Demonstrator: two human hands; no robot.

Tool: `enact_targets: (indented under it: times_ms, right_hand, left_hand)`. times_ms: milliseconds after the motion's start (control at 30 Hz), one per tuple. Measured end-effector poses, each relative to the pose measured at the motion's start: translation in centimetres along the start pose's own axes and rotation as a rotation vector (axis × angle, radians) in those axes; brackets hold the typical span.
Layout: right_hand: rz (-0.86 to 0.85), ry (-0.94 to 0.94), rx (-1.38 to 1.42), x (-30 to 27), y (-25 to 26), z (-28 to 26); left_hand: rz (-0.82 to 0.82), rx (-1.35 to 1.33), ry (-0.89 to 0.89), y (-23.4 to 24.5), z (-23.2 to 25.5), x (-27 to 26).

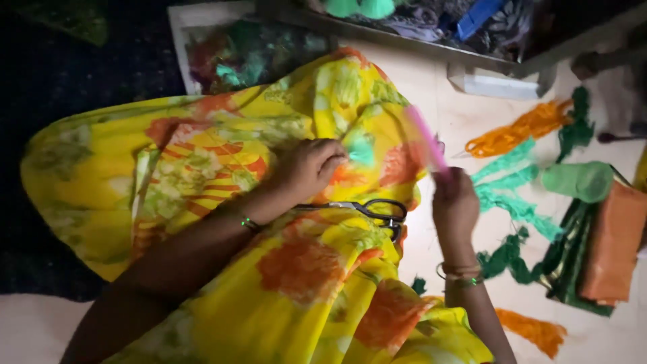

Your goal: Attaching decorative tassels to the border of a saree.

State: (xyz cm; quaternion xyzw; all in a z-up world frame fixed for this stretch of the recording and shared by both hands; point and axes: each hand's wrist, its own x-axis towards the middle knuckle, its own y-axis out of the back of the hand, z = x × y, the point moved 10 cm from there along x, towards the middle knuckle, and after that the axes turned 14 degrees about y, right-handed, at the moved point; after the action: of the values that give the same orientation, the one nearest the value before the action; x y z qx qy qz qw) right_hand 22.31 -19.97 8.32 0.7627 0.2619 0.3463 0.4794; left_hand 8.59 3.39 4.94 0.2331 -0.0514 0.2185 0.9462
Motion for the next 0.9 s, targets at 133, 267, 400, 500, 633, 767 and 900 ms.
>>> enact_targets:
  times_ms: [133, 267, 400, 500, 633, 767, 900]
  right_hand:
    - [0.005, -0.298, 0.380, 0.2, 0.4, 1.4]
    - [-0.180, -0.017, 0.462, 3.2, 0.5, -2.4]
    - [-0.314, 0.325, 0.476, 8.5, 3.6, -13.8]
    - [-0.236, 0.367, 0.642, 12.2, 6.6, -19.7]
    - [-0.213, 0.377, 1.004, 15.4, 7.7, -23.9]
    - [-0.238, 0.355, 1.105, 16.6, 7.2, -24.8]
    - [-0.054, 0.289, 1.174, 17.5, 9.2, -23.2]
  left_hand:
    - [0.109, -0.457, 0.355, 3.6, -3.0, 0.5]
    - [0.153, -0.276, 0.528, 10.7, -0.3, 2.0]
    - [0.166, -0.020, 0.094, 15.4, 8.4, 3.3]
    - [0.105, 0.097, -0.108, 15.6, 12.3, 3.3]
    - [0.046, 0.244, -0.162, 15.7, 14.7, 3.2]
    - [0.086, 0.224, -0.263, 16.4, 15.7, 2.6]
    - [-0.123, -0.107, -0.064, 13.3, 14.1, 2.6]
